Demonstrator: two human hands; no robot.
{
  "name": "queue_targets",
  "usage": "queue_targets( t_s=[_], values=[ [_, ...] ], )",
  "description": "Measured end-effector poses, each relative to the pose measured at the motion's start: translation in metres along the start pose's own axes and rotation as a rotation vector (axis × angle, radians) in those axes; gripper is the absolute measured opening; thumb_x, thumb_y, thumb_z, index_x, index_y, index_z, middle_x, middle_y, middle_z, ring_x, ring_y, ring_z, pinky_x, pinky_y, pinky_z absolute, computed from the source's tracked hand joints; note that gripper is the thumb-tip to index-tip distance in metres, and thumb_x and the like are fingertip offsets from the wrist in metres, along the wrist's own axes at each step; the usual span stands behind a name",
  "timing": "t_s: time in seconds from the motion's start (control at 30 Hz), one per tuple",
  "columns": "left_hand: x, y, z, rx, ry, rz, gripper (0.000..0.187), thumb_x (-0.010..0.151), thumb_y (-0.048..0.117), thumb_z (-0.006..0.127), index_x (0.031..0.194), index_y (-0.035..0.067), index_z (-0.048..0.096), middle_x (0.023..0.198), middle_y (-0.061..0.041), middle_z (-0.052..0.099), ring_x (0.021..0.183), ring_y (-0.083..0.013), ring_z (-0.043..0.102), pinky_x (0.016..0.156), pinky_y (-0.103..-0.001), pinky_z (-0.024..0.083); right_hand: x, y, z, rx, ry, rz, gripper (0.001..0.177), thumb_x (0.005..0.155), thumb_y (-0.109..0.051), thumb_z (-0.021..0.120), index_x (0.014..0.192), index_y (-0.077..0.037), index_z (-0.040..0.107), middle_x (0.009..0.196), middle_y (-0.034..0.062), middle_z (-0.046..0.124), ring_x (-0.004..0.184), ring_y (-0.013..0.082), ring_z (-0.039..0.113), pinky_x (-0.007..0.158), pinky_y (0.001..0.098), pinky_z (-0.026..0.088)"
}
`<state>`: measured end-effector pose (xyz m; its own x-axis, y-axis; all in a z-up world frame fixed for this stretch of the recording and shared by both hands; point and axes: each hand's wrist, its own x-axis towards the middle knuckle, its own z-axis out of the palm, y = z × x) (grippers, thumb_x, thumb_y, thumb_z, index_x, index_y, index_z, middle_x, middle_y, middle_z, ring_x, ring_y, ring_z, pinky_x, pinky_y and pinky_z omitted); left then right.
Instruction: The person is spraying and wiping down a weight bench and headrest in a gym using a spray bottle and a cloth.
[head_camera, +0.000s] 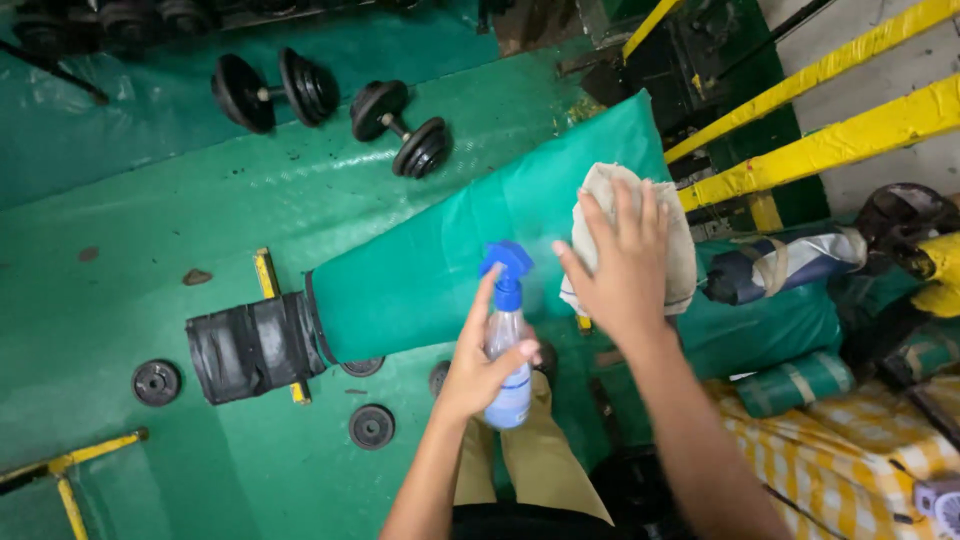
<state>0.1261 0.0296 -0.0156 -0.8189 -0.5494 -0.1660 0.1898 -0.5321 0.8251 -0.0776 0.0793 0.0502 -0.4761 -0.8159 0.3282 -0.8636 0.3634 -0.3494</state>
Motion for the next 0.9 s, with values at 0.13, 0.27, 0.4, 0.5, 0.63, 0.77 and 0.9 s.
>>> queue_targets(
  t_s=[0.13, 0.27, 0.4, 0.5, 0.63, 0.77, 0.9],
  values=[
    [-0.001, 0.03, -0.005, 0.094, 0.043, -0.065, 0.104, 0.095, 0.011, 0.066, 0.168, 0.022, -0.006, 0.091, -0.012, 0.065, 0.079, -0.0187, 0.065, 0.076, -0.034, 0.056, 0.0, 0.012, 0.009, -0.348, -0.121, -0.088, 0.07, 0.087, -0.046, 0.07, 0.147, -0.013, 0.057, 0.158, 0.0212, 0.039, 0.145, 0.0475, 0.033, 0.117, 0.062, 0.025],
    [0.002, 0.036, -0.019, 0.063, 0.032, 0.02, 0.104, 0.095, 0.013, 0.064, 0.169, 0.023, -0.009, 0.101, -0.011, 0.063, 0.082, -0.0185, 0.066, 0.077, -0.035, 0.058, -0.01, 0.027, -0.002, -0.292, -0.16, -0.102, 0.065, 0.093, -0.043, 0.067, 0.149, -0.012, 0.057, 0.162, 0.0216, 0.039, 0.148, 0.046, 0.035, 0.121, 0.0594, 0.027],
    [0.004, 0.062, -0.019, 0.204, 0.138, -0.046, 0.111, 0.084, 0.005, 0.072, 0.162, 0.023, -0.004, 0.099, -0.011, 0.063, 0.072, -0.0188, 0.064, 0.064, -0.037, 0.058, -0.021, 0.037, -0.007, -0.259, -0.119, -0.049, 0.057, 0.098, -0.035, 0.064, 0.149, -0.01, 0.059, 0.162, 0.0229, 0.043, 0.148, 0.0447, 0.04, 0.122, 0.0549, 0.031],
    [-0.003, 0.045, -0.038, 0.354, 0.129, -0.027, 0.097, 0.089, -0.001, 0.074, 0.164, 0.016, 0.014, 0.091, -0.016, 0.066, 0.078, -0.0199, 0.066, 0.072, -0.037, 0.056, -0.036, 0.036, 0.001, -0.394, -0.046, 0.02, 0.058, 0.1, -0.034, 0.065, 0.152, -0.01, 0.059, 0.163, 0.0211, 0.044, 0.15, 0.0417, 0.041, 0.125, 0.055, 0.031],
    [-0.005, 0.044, -0.048, 0.14, 0.066, 0.037, 0.089, 0.1, 0.0, 0.063, 0.168, 0.015, 0.008, 0.099, -0.016, 0.064, 0.087, -0.0197, 0.067, 0.083, -0.036, 0.058, -0.045, 0.011, 0.013, -0.416, 0.069, 0.119, 0.071, 0.095, -0.045, 0.067, 0.153, -0.006, 0.054, 0.161, 0.024, 0.042, 0.147, 0.0453, 0.038, 0.122, 0.0593, 0.029],
    [-0.002, 0.043, -0.048, 0.124, 0.038, -0.086, 0.085, 0.093, 0.003, 0.058, 0.163, 0.013, 0.011, 0.103, -0.01, 0.06, 0.076, -0.0179, 0.067, 0.069, -0.035, 0.059, -0.057, 0.002, 0.036, -0.378, 0.142, 0.253, 0.08, 0.094, -0.054, 0.067, 0.153, -0.003, 0.049, 0.162, 0.0255, 0.035, 0.147, 0.0502, 0.031, 0.118, 0.0664, 0.023],
    [0.008, 0.067, -0.024, 0.123, -0.137, -0.137, 0.081, 0.094, 0.004, 0.064, 0.16, 0.013, 0.019, 0.101, -0.009, 0.06, 0.073, -0.0165, 0.065, 0.067, -0.032, 0.057, -0.074, -0.001, 0.06, -0.372, 0.14, 0.343, 0.073, 0.1, -0.046, 0.062, 0.158, -0.005, 0.047, 0.167, 0.0255, 0.029, 0.153, 0.0521, 0.025, 0.123, 0.0683, 0.018]
  ],
)
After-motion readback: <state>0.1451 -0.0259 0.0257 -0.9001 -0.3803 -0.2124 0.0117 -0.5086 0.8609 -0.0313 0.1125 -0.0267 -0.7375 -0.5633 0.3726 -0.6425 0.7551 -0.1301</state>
